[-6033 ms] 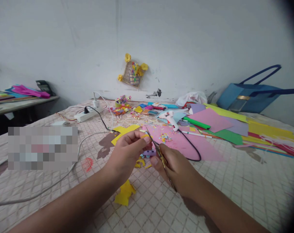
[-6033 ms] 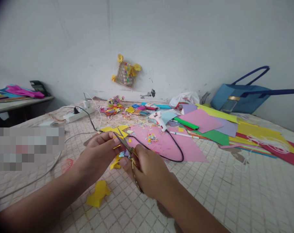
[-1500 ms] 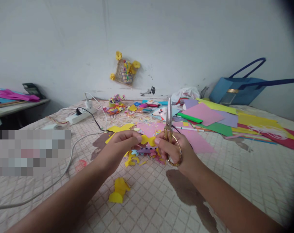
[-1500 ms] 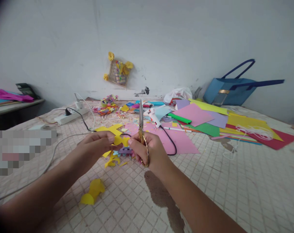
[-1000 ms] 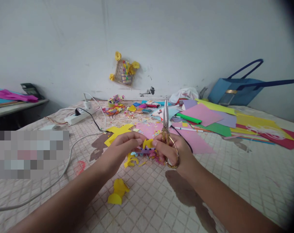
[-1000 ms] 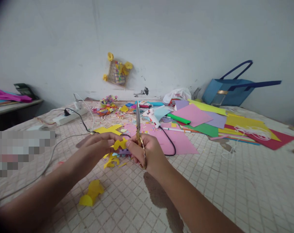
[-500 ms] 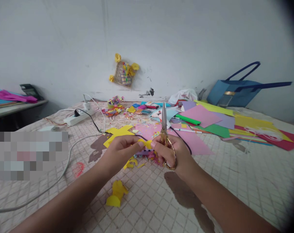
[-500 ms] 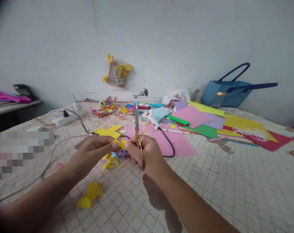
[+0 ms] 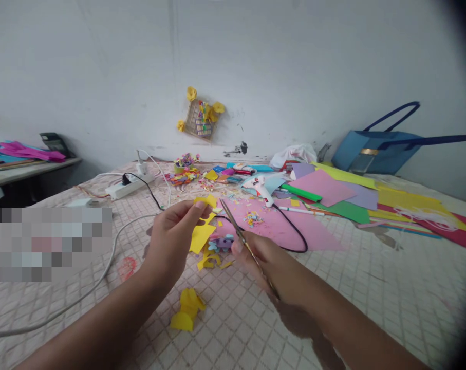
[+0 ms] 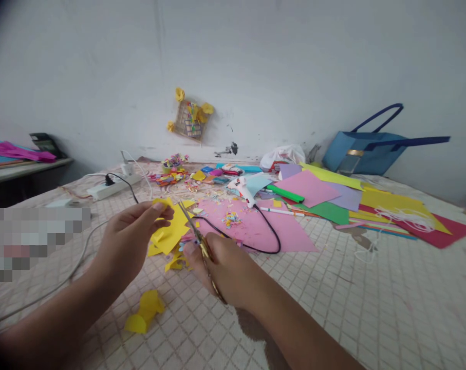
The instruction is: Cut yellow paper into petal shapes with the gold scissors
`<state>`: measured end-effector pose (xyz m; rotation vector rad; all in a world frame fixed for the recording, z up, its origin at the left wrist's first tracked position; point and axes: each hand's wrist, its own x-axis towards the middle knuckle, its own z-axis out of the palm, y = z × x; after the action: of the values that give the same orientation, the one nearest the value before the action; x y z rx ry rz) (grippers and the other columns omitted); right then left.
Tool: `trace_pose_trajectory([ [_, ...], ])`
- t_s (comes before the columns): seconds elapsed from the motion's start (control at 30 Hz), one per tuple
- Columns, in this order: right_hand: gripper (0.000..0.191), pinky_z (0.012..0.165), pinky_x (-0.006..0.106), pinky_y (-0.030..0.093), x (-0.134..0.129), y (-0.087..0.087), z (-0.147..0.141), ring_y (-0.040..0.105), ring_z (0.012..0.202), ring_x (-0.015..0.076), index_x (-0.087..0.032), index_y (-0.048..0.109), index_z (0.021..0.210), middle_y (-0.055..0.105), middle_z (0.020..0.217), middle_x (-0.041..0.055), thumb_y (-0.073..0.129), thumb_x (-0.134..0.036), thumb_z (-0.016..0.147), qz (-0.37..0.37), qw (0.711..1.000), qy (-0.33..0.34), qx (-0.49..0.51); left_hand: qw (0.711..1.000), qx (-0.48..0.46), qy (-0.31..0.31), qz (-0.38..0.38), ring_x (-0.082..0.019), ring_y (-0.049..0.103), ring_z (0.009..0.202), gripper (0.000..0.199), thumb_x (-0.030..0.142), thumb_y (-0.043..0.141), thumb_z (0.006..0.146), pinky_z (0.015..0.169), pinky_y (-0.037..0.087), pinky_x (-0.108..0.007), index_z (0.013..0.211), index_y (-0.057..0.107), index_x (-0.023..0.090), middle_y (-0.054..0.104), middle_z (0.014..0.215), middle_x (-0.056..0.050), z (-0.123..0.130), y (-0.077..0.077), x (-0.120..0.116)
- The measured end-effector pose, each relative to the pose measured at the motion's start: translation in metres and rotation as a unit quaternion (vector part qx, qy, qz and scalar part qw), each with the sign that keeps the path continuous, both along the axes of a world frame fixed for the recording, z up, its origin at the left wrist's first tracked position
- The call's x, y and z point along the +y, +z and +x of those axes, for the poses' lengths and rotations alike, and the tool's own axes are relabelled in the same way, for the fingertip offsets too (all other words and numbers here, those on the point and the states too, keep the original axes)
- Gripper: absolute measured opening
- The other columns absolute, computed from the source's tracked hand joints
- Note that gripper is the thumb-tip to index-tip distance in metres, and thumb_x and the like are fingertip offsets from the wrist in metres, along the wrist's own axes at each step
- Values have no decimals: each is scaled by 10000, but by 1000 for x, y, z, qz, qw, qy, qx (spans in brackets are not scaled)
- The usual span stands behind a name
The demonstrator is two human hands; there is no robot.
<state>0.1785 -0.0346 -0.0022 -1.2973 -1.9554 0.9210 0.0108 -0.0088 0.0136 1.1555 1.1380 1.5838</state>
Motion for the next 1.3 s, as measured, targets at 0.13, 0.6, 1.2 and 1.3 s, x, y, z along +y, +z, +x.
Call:
trace_pose_trajectory([
  [0.13,379,509,251,289,-1,-4,-1,492,581,144,-198,449,771,575,687,12,327,-540,880,71,987,9,-142,995,-81,-51,-19,-95,536,633,160,288,637,683,618,430,-206,608,630,147,606,651,-3,5,0,-5],
  [0.6,396,465,240,246,6,-6,-4,446,534,124,-186,438,691,540,632,-1,380,-535,870,110,978,-10,-177,996,8,-91,-20,-103,516,634,203,323,609,737,633,398,-232,638,643,150,614,654,-6,7,-6,-11],
  [1.2,396,379,201,293,21,-13,4,400,387,90,-202,429,638,444,459,-52,436,-547,831,1,996,-46,82,983,127,-135,-6,-98,499,593,222,310,568,753,598,415,-220,622,607,135,562,623,1,4,-7,11],
  [1.3,397,321,187,256,27,-12,6,341,317,76,-204,441,645,408,392,-72,456,-567,805,-19,990,-73,119,971,181,-157,8,-92,485,561,205,291,560,756,558,395,-208,630,610,138,538,594,15,3,-8,12],
])
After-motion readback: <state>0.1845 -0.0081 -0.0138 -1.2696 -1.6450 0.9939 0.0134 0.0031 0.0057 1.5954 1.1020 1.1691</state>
